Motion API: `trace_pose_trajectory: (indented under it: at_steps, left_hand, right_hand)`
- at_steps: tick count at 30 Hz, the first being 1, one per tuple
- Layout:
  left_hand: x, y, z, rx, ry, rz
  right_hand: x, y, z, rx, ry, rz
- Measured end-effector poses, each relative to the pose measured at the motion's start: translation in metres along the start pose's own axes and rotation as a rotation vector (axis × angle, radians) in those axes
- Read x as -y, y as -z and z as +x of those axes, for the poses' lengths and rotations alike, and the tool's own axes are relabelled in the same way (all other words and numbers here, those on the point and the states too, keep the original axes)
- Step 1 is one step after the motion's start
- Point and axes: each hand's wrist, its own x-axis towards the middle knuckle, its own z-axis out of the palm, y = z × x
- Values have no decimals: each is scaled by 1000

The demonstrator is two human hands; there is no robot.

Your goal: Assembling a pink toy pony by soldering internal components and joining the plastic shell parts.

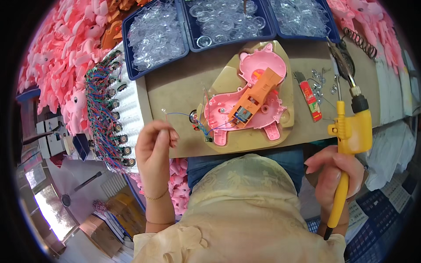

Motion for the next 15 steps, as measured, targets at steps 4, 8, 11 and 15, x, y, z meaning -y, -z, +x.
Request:
trace_pose_trajectory:
  at_steps: [4, 8, 11, 15]
  left_hand:
    - [-8, 4, -19, 48, 47, 143]
    - [-5, 3, -19, 38, -277, 608]
    - [-5, 4, -13, -71, -834, 1144]
    - [7, 1, -1, 190, -906, 1067]
  right_hand:
    - [-1, -4, 4, 13, -7, 43]
    - [-2, -2, 2, 22, 3, 22]
    - [-4, 2, 0, 2, 17, -5]
    - [-5, 5, -3, -3, -14, -7]
